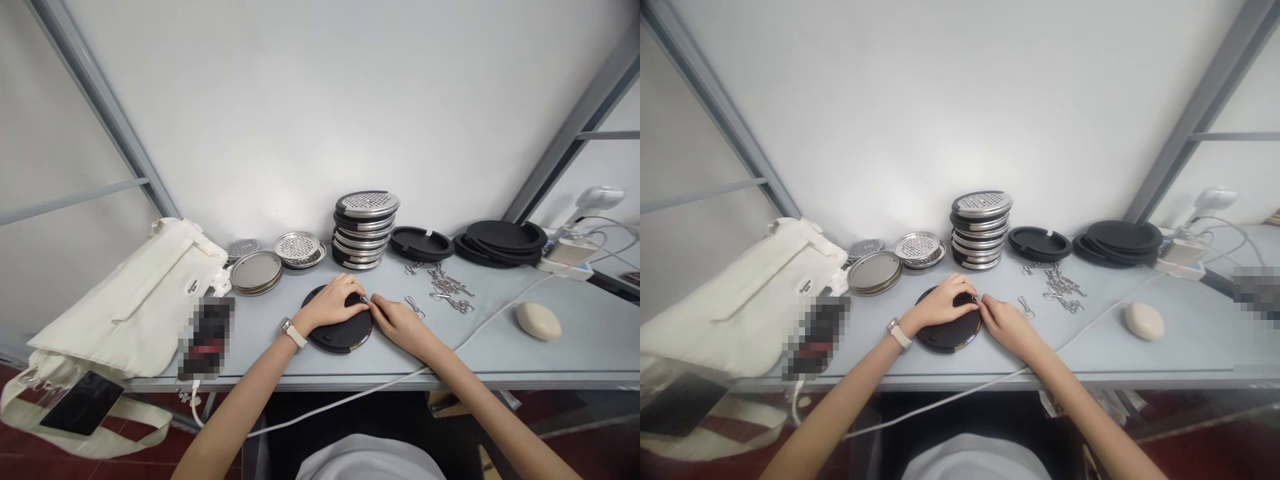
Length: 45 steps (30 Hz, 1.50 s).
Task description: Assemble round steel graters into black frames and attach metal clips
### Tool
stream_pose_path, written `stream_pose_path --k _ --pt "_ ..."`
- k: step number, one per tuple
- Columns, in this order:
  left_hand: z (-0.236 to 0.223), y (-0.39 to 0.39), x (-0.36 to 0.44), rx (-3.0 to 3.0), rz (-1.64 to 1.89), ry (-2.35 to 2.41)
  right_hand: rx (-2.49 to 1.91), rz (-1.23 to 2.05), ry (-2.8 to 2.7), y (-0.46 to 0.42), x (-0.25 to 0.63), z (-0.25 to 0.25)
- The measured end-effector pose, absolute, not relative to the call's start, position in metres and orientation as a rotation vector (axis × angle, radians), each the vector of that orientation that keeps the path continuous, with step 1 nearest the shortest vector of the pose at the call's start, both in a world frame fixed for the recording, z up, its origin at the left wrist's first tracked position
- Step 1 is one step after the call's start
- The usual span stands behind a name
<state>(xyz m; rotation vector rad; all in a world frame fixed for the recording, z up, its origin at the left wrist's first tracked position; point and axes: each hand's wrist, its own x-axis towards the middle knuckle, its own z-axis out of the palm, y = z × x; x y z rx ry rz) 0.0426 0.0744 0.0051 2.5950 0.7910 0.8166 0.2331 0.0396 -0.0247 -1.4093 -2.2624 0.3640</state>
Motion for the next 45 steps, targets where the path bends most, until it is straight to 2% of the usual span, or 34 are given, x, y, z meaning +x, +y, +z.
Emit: stream_pose_path --k 13,45 --pt "0.0025 0.0774 0.0427 2.572 0.797 0.788 -1.503 0.212 -2.263 0.0401 0.2317 -0.0274" --pt "0.0058 0.0707 0.0444 2.702 0.794 0.938 -1.44 0.197 -2.312 0.0395 0.2332 -0.0271"
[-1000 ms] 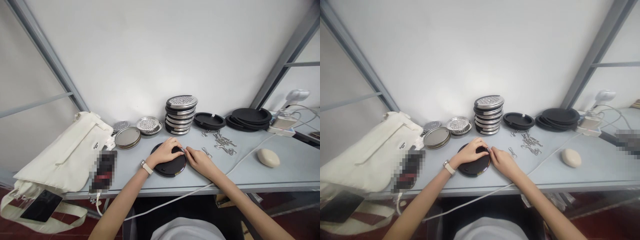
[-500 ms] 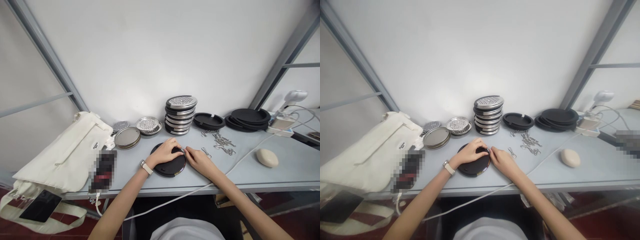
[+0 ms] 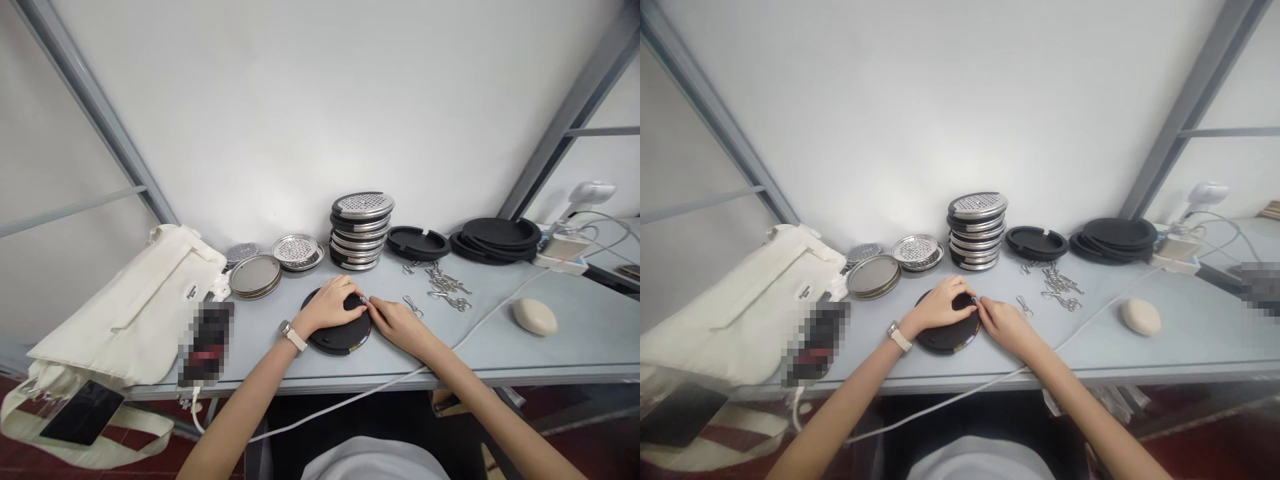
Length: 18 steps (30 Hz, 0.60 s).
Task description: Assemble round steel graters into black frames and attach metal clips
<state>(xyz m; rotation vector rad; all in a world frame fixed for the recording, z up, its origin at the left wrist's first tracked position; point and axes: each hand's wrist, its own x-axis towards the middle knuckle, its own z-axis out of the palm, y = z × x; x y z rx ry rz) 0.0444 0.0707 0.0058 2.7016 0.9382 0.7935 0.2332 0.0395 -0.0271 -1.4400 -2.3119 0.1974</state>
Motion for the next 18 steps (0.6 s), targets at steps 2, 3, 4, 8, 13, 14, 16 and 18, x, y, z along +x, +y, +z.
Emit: stream_pose_path --k 2,3,4,8,13,14,16,18 --pt "0.0056 0.0713 0.0439 2.706 0.789 0.928 -1.433 0.201 -2.316 0.0396 0.2333 -0.027" --pt "0.0056 0.0717 0.0437 2.704 0.784 0.917 -1.432 0.202 -2.316 0.0397 0.2334 -0.027" --pt "0.0055 0.0722 0.0434 2.7 0.78 0.903 -1.436 0.201 -2.317 0.0399 0.2334 -0.0271" --pt "0.0052 0.0739 0.0429 2.668 0.776 0.855 -1.48 0.176 -2.297 0.0404 0.2332 -0.0282" --pt "0.0039 0.0752 0.043 2.63 0.777 0.834 -1.525 0.202 -2.251 0.0402 0.2315 -0.0293" --pt "0.0035 0.0754 0.043 2.625 0.776 0.833 -1.53 0.211 -2.239 0.0401 0.2311 -0.0292" --pt "0.003 0.0758 0.0431 2.616 0.777 0.834 -1.538 0.218 -2.219 0.0401 0.231 -0.029" --pt "0.0027 0.0761 0.0432 2.611 0.778 0.833 -1.552 0.199 -2.198 0.0407 0.2321 -0.0288"
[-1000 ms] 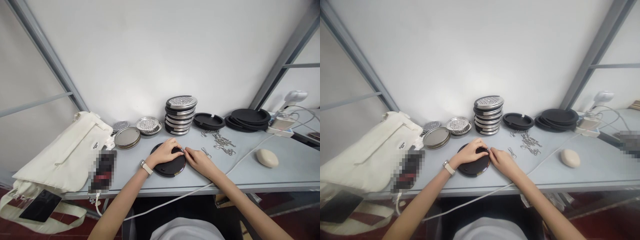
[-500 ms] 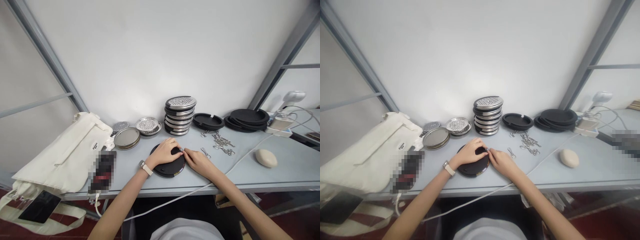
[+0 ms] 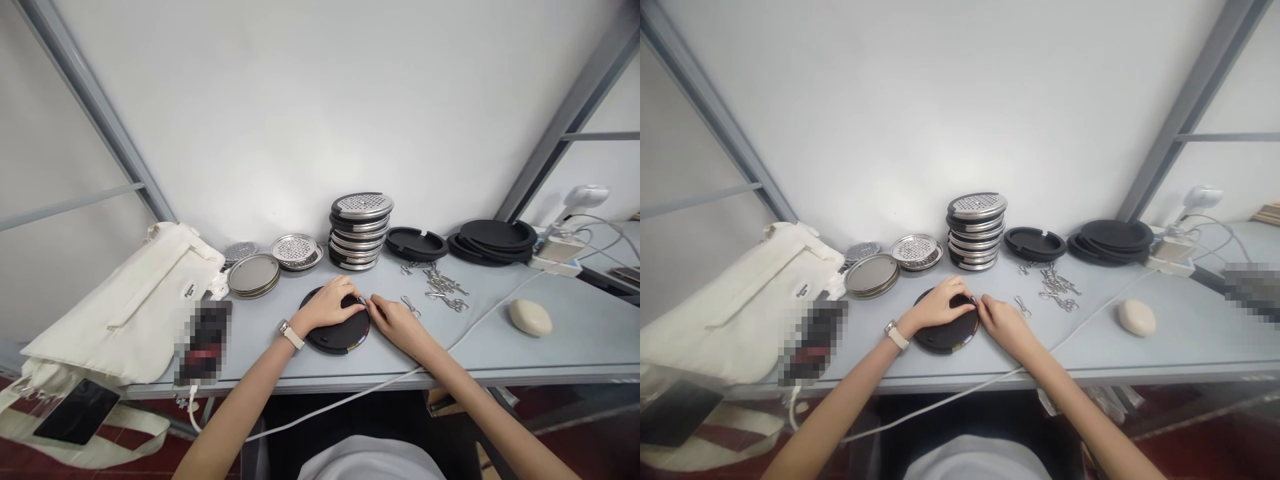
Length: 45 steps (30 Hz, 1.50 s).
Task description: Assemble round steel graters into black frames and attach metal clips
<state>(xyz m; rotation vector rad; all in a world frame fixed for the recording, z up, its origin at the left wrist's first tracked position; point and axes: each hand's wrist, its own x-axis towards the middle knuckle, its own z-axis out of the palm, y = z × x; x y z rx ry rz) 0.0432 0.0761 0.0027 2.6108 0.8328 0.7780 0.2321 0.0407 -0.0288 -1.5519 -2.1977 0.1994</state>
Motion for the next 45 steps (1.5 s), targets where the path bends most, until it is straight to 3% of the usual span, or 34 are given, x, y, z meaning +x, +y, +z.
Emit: stream_pose_path --k 12,36,45 --pt "0.006 0.072 0.044 2.613 0.789 0.829 -1.543 0.088 -2.302 0.045 0.229 -0.029" --pt "0.014 0.069 0.045 2.482 0.738 0.755 -1.361 0.427 -2.216 0.036 0.232 -0.021" --pt "0.012 0.069 0.045 2.475 0.765 0.725 -1.371 0.379 -2.269 0.038 0.233 -0.024"
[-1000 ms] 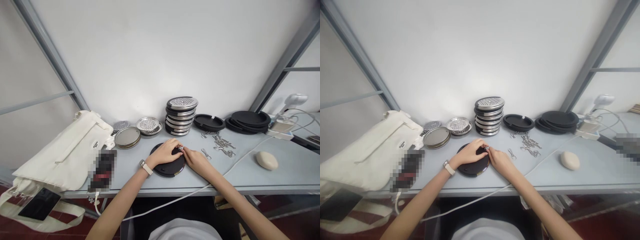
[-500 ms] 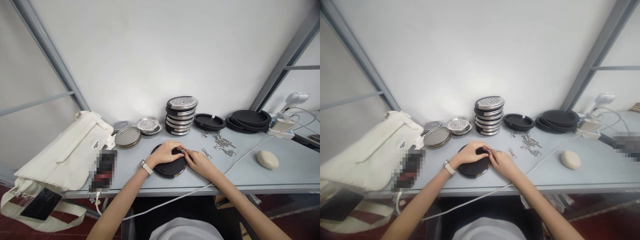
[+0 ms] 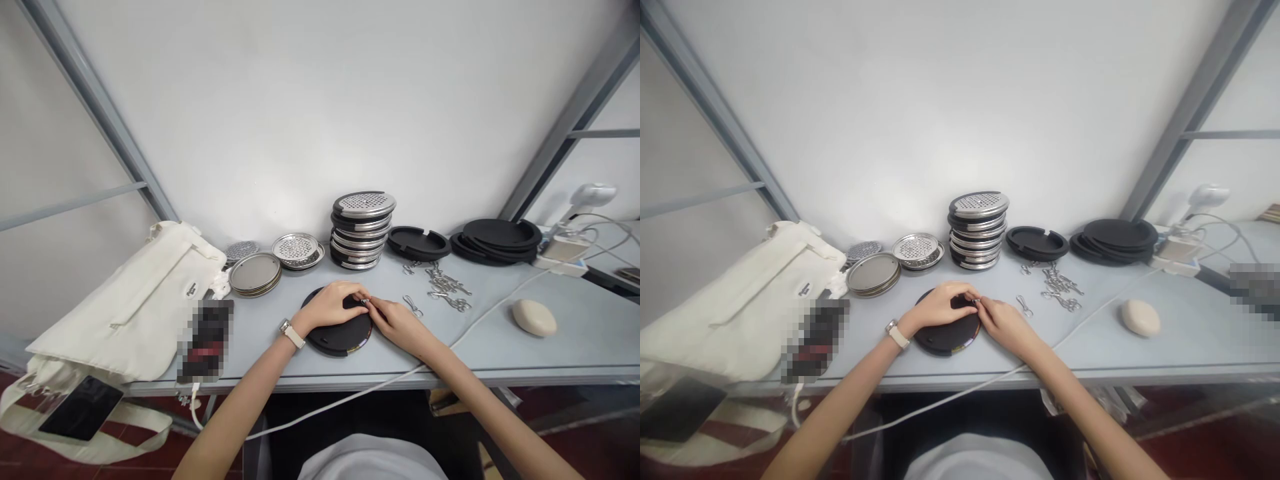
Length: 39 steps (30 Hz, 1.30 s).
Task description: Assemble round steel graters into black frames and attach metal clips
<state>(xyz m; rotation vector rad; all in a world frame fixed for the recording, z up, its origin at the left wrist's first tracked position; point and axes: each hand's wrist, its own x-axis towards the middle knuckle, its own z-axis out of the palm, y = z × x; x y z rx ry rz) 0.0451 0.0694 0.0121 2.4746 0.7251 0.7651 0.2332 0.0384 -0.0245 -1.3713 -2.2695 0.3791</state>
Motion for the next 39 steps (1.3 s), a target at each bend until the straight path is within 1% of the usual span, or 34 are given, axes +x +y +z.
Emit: stream_pose_path --k 6,13,16,18,23,25,29,34,37,39 --pt "0.011 0.071 0.045 2.502 0.747 0.748 -1.415 0.302 -2.292 0.039 0.233 -0.024" --pt "0.01 0.07 0.044 2.528 0.739 0.742 -1.394 0.334 -2.279 0.038 0.232 -0.024" --pt "0.009 0.071 0.045 2.546 0.752 0.758 -1.442 0.293 -2.287 0.043 0.24 -0.023" --pt "0.009 0.071 0.044 2.558 0.77 0.76 -1.566 0.19 -2.261 0.05 0.255 -0.022" --pt "0.009 0.07 0.043 2.571 0.751 0.761 -2.096 -0.152 -1.981 0.066 0.32 -0.018" --pt "0.009 0.07 0.043 2.568 0.754 0.768 -2.217 -0.205 -1.876 0.068 0.344 -0.015" --pt "0.01 0.069 0.043 2.556 0.749 0.777 -2.368 -0.182 -1.772 0.067 0.372 -0.012" --pt "0.011 0.068 0.044 2.564 0.728 0.777 -2.414 -0.199 -1.717 0.07 0.384 -0.023" --pt "0.011 0.069 0.044 2.573 0.736 0.77 -2.319 -0.323 -1.748 0.075 0.391 -0.029" --pt "0.01 0.069 0.043 2.577 0.741 0.768 -2.25 -0.347 -1.785 0.083 0.395 -0.028"
